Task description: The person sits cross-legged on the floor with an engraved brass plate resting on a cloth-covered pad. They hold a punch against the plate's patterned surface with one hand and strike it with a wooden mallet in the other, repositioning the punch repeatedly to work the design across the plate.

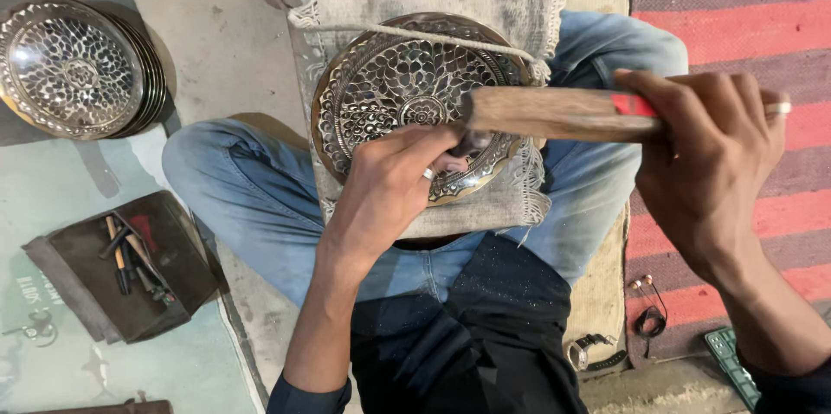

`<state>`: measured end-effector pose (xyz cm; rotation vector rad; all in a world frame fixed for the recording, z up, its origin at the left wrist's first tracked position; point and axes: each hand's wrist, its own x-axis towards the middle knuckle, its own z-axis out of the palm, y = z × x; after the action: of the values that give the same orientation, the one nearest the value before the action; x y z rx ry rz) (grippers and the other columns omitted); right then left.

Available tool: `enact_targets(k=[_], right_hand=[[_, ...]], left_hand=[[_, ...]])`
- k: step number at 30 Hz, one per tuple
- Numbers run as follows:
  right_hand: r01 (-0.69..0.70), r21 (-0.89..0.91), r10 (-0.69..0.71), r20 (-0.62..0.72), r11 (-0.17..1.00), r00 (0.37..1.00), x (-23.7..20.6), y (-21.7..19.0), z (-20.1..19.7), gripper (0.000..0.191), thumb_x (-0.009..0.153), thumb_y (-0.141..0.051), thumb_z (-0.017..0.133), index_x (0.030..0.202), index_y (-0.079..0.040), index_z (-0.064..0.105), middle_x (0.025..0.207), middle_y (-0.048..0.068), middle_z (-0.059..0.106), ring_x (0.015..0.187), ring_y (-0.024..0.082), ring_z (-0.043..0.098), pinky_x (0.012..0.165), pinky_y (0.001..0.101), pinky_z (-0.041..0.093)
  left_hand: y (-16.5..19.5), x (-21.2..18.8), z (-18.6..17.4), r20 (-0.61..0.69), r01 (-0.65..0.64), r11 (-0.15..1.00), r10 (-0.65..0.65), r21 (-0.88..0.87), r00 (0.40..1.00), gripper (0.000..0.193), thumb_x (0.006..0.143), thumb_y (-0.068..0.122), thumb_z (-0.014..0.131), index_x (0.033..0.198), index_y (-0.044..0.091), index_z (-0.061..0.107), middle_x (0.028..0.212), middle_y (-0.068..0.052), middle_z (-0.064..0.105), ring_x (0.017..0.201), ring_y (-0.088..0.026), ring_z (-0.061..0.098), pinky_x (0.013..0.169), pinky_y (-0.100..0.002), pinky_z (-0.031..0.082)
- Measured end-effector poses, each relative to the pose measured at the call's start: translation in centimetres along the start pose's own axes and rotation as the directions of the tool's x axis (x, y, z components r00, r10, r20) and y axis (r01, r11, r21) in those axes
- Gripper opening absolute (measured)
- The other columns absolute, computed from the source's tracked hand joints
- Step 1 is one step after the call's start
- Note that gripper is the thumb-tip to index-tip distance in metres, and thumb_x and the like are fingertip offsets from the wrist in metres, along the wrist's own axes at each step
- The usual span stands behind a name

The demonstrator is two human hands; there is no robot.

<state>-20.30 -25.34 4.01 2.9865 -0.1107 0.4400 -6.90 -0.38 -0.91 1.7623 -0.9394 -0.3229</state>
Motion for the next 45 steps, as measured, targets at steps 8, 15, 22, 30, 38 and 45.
enact_targets(k=[8, 15, 22, 30, 38, 45], right_hand=[[-0.298, 0.481, 0.279, 0.113, 0.824, 0.954, -1.0, 1.3, 0.5, 0.046, 0.090, 0.010, 0.081, 0.131, 0.000, 0.062, 0.105, 0.013, 0.064, 0.092, 0.023, 0.063, 0.080, 0.0302, 0.053], [-0.242, 0.484, 0.227, 0.091, 0.841, 0.970, -1.4, 1.3, 1.7, 0.027, 0.105, 0.010, 0.078, 0.116, -0.004, 0.058, 0.104, 0.012, 0.060, 0.090, 0.025, 0.061, 0.078, 0.0315, 0.049], [-0.279, 0.505, 0.254, 0.120, 0.817, 0.960, -0.4, 0.3, 1.4, 0.028, 0.096, 0.010, 0.076, 0.114, -0.001, 0.059, 0.103, 0.014, 0.061, 0.086, 0.029, 0.061, 0.076, 0.0386, 0.051], [-0.264, 0.529, 0.272, 0.066, 0.806, 0.960, -0.1, -0.1, 1.3, 0.029, 0.096, 0.009, 0.077, 0.116, 0.000, 0.057, 0.106, 0.015, 0.061, 0.093, 0.027, 0.064, 0.075, 0.0343, 0.052], [-0.253, 0.307, 0.227, 0.120, 0.917, 0.966, 0.6, -0.9, 1.0, 0.037, 0.080, 0.011, 0.077, 0.110, -0.006, 0.063, 0.095, 0.010, 0.065, 0.083, 0.027, 0.061, 0.074, 0.0394, 0.050], [-0.158, 0.223, 0.140, 0.096, 0.962, 0.985, 0.1, -1.1, 1.3, 0.046, 0.080, 0.015, 0.075, 0.119, -0.007, 0.067, 0.102, 0.012, 0.067, 0.095, 0.029, 0.064, 0.085, 0.0404, 0.052]], left_hand=[[0.2, 0.3, 0.0, -0.007, -0.014, 1.000, 0.014, -0.018, 1.000, 0.039, 0.086, -0.019, 0.063, 0.122, -0.003, 0.066, 0.110, -0.017, 0.076, 0.098, -0.023, 0.080, 0.081, -0.031, 0.067], [-0.1, 0.2, 0.1, -0.009, -0.016, 1.000, 0.016, 0.015, 1.000, 0.033, 0.088, -0.015, 0.065, 0.118, -0.002, 0.068, 0.100, -0.016, 0.076, 0.090, -0.022, 0.079, 0.076, -0.032, 0.065], [0.1, 0.2, 0.1, -0.007, -0.005, 1.000, 0.005, 0.009, 1.000, 0.031, 0.087, -0.016, 0.063, 0.115, -0.002, 0.068, 0.100, -0.016, 0.076, 0.091, -0.023, 0.080, 0.076, -0.033, 0.065], [0.3, 0.2, 0.0, -0.004, -0.007, 1.000, 0.008, 0.015, 1.000, 0.036, 0.088, -0.016, 0.062, 0.121, -0.001, 0.068, 0.102, -0.016, 0.076, 0.091, -0.022, 0.080, 0.075, -0.034, 0.064], [0.2, 0.2, 0.0, -0.027, -0.014, 0.999, 0.015, 0.047, 1.000, 0.040, 0.085, -0.016, 0.061, 0.121, -0.001, 0.068, 0.104, -0.016, 0.076, 0.093, -0.023, 0.079, 0.079, -0.035, 0.065], [0.3, 0.2, -0.1, -0.020, -0.017, 0.999, 0.018, 0.047, 1.000, 0.041, 0.084, -0.018, 0.060, 0.121, -0.001, 0.068, 0.104, -0.015, 0.076, 0.093, -0.022, 0.079, 0.081, -0.035, 0.065]])
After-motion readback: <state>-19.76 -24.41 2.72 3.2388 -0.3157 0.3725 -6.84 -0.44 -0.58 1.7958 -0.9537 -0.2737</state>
